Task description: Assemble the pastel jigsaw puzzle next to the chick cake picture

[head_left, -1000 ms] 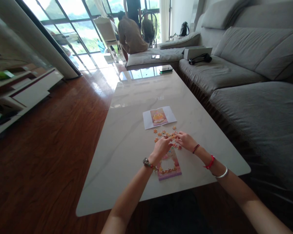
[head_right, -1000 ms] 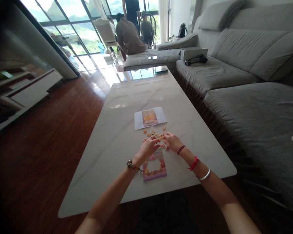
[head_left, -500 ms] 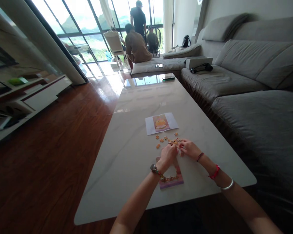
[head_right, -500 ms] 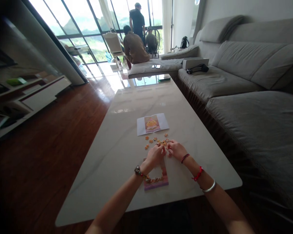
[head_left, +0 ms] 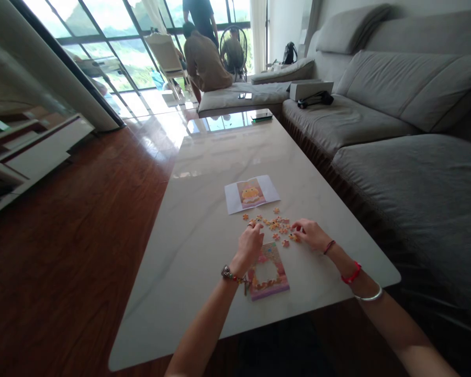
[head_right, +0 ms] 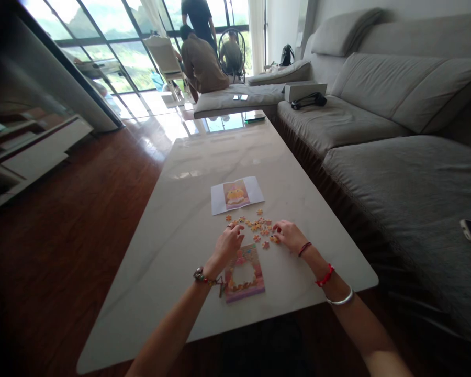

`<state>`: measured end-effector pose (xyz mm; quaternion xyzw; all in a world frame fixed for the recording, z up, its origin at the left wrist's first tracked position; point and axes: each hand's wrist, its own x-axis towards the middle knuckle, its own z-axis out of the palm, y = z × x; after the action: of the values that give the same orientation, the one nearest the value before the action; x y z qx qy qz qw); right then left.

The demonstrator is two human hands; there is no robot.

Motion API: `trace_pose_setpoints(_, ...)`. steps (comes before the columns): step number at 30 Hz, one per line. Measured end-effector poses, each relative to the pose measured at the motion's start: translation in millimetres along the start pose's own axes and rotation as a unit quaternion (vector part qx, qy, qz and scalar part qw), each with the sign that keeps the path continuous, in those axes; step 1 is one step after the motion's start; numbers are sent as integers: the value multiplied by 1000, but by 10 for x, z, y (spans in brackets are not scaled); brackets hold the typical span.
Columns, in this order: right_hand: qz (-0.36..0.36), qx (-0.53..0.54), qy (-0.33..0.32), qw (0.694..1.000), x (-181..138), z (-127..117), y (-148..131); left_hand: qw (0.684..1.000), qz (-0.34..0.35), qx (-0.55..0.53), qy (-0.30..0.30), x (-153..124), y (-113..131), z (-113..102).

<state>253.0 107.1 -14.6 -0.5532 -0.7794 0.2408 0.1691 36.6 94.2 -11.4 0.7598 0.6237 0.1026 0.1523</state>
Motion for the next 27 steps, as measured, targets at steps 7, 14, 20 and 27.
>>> trace_pose_setpoints(7, 1, -83, -51, 995, 108, -12, -120, 999, 49, 1, 21, 229, 102, 39)
trace_pose_setpoints(14, 10, -95, -36, 995, -54, 35, -79, 998, 39, -5, 45, 333, 26, -70)
trace_pose_setpoints(20, 18, -78, 37, 996, -49, -46, 153, 998, -5, -1, 58, -13, -369, -270)
trace_pose_setpoints(27, 17, -83, 29, 996, 8, -93, 163, 1000, -6, -12, 21, -156, -296, -172)
